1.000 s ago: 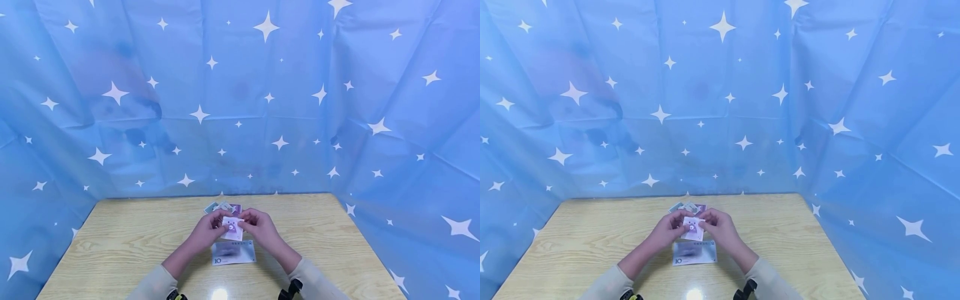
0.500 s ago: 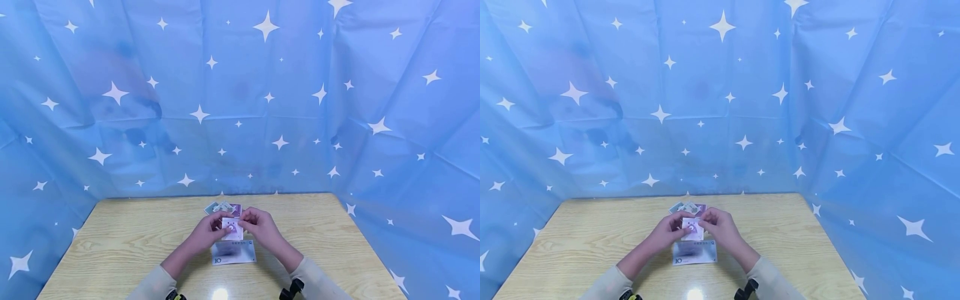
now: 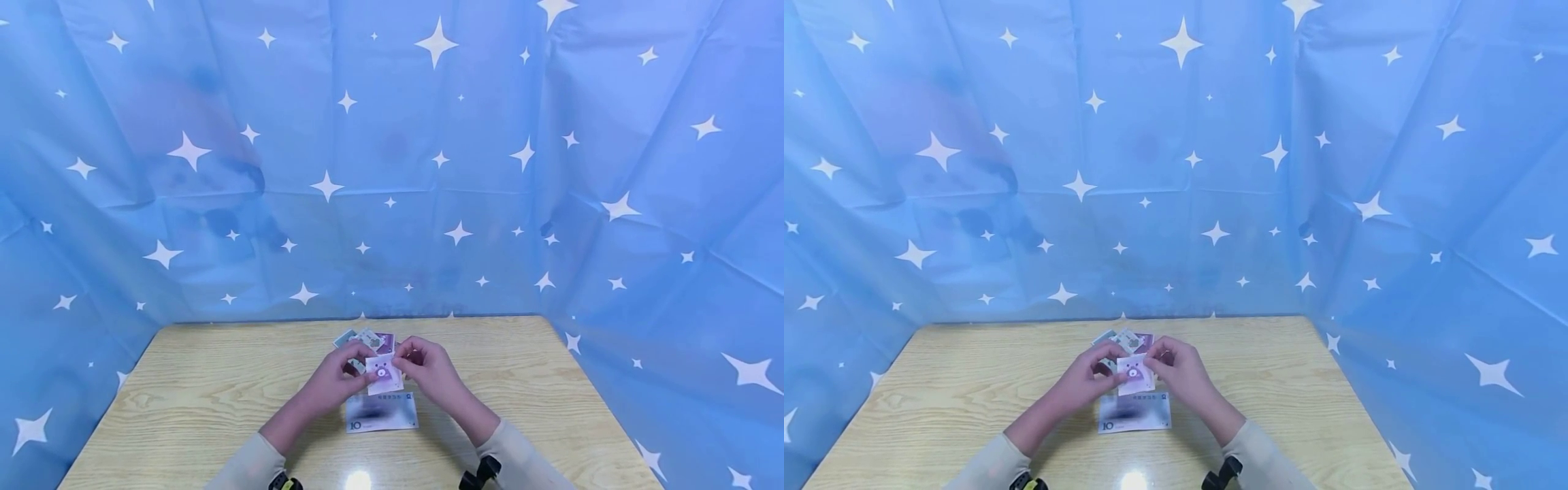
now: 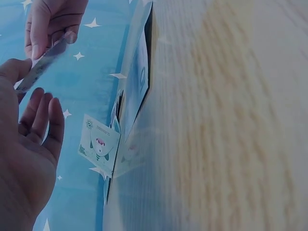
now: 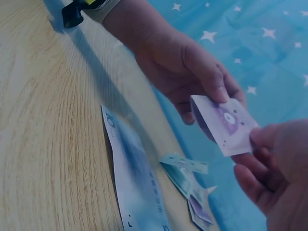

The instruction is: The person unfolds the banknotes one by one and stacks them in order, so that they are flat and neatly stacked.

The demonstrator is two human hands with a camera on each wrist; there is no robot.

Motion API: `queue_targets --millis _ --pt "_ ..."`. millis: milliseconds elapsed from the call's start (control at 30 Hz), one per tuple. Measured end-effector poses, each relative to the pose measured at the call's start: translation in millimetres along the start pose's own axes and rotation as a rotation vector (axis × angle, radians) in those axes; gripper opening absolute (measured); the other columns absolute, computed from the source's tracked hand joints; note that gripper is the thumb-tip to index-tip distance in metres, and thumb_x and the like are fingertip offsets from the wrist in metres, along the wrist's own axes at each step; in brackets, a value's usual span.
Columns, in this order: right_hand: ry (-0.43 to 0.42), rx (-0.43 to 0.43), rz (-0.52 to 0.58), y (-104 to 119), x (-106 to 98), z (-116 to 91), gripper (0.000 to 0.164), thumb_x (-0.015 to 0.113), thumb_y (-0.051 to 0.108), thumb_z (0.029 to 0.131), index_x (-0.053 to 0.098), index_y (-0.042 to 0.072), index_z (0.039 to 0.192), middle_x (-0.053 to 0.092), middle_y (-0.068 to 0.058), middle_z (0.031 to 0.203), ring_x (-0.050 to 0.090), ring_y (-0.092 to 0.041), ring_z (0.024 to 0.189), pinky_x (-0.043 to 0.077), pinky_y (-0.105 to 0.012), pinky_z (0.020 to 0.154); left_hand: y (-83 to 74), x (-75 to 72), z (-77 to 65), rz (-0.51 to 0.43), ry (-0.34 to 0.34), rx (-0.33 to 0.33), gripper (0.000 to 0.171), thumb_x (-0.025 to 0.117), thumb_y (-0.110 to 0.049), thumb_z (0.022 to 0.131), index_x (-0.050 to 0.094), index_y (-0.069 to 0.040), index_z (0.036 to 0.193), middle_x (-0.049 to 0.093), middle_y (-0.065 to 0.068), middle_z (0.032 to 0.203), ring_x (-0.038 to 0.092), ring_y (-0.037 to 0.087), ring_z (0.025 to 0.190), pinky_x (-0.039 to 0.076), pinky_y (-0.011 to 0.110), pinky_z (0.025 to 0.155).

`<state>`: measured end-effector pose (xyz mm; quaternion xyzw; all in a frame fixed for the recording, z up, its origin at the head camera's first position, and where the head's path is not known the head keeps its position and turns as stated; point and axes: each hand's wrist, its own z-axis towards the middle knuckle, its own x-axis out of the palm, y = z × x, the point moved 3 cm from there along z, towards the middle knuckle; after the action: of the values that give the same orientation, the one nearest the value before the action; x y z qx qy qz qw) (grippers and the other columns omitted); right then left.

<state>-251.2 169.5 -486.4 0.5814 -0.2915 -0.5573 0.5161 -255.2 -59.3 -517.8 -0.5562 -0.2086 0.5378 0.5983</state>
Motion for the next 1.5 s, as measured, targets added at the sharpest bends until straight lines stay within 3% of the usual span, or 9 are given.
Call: queue_targets --millis 200,400,600,667,767,833,1000,1300,1500 --pt "0.033 0.005 0.009 2 -1 -3 0.005 0.078 0.009 0.103 0.074 0.006 0.102 0.069 -0.007 0.088 0.059 -0.015 0.075 0.051 -0.024 0.067 1.9 -1.6 -0.6 0.033 -0.019 0.012 0.023 0.085 -0.016 0.099 0.071 -0.029 0.112 0.067 -0.004 0.121 0.064 0.02 0.112 0.063 0.036 0.089" --pt "0.053 0.003 0.021 4 -3 -4 0.006 0.074 0.008 0.106 0.073 0.003 0.104 0.068 -0.009 0.088 0.059 -0.016 0.076 0.052 -0.025 0.068 -2.6 -3.6 -1.1 0.085 -0.052 0.068 0.015 0.083 -0.023 0.101 0.074 -0.028 0.112 0.067 -0.001 0.131 0.061 0.022 0.124 0.057 0.05 0.102" --pt "0.049 0.011 0.038 3 -5 -5 0.008 0.076 0.011 0.106 0.074 0.003 0.105 0.068 -0.007 0.088 0.06 -0.02 0.076 0.055 -0.029 0.068 -2.4 -7.3 -0.5 0.12 -0.061 0.036 0.013 0.082 -0.024 0.101 0.079 -0.035 0.108 0.072 -0.016 0.125 0.064 0.016 0.127 0.048 0.055 0.115" --pt "0.047 0.021 0.04 1 -6 -4 0.008 0.076 0.012 0.106 0.074 0.004 0.105 0.069 -0.008 0.089 0.061 -0.024 0.077 0.056 -0.03 0.068 -1.5 -8.4 -0.4 0.089 -0.041 0.021 0.012 0.082 -0.024 0.102 0.081 -0.031 0.111 0.075 -0.014 0.119 0.071 0.014 0.115 0.054 0.051 0.11" --pt "0.046 0.027 0.043 -2 -6 -4 0.008 0.075 0.011 0.106 0.074 0.003 0.105 0.07 -0.009 0.09 0.062 -0.028 0.079 0.058 -0.031 0.069 -1.3 -8.6 -0.4 0.012 -0.005 -0.016 0.011 0.079 -0.021 0.104 0.082 -0.022 0.115 0.078 -0.005 0.112 0.078 0.016 0.091 0.064 0.043 0.087" --pt "0.046 0.031 0.049 -3 -6 -4 0.007 0.075 0.009 0.106 0.073 0.002 0.105 0.07 -0.009 0.09 0.063 -0.029 0.079 0.058 -0.032 0.069 -1.2 -8.7 -0.2 -0.002 0.006 -0.023 0.011 0.079 -0.019 0.104 0.083 -0.018 0.115 0.079 -0.002 0.112 0.078 0.017 0.088 0.065 0.038 0.081" --pt "0.043 0.042 0.063 -5 -6 -5 0.007 0.075 0.008 0.106 0.073 0.001 0.105 0.07 -0.009 0.091 0.063 -0.028 0.08 0.059 -0.031 0.07 -1.6 -10.3 0.6 0.076 -0.017 -0.019 0.011 0.082 -0.019 0.102 0.084 -0.022 0.112 0.08 -0.009 0.113 0.073 0.013 0.11 0.059 0.034 0.1" --pt "0.0 0.069 0.049 -4 -10 -7 0.01 0.075 0.01 0.106 0.074 0.0 0.106 0.072 -0.011 0.096 0.066 -0.039 0.084 0.061 -0.035 0.072 -1.4 -18.3 -2.1 0.096 -0.037 -0.054 0.017 0.081 -0.021 0.103 0.083 -0.023 0.12 0.08 -0.012 0.116 0.073 0.014 0.11 0.059 0.036 0.096" --pt "-0.028 0.091 0.044 -7 -13 -10 0.004 0.075 0.005 0.104 0.074 0.001 0.103 0.072 -0.01 0.092 0.066 -0.029 0.078 0.06 -0.031 0.069 0.1 -22.3 -6.7 0.077 -0.027 -0.048 0.023 0.079 -0.009 0.102 0.081 -0.016 0.124 0.078 -0.007 0.116 0.069 0.017 0.095 0.06 0.031 0.081"
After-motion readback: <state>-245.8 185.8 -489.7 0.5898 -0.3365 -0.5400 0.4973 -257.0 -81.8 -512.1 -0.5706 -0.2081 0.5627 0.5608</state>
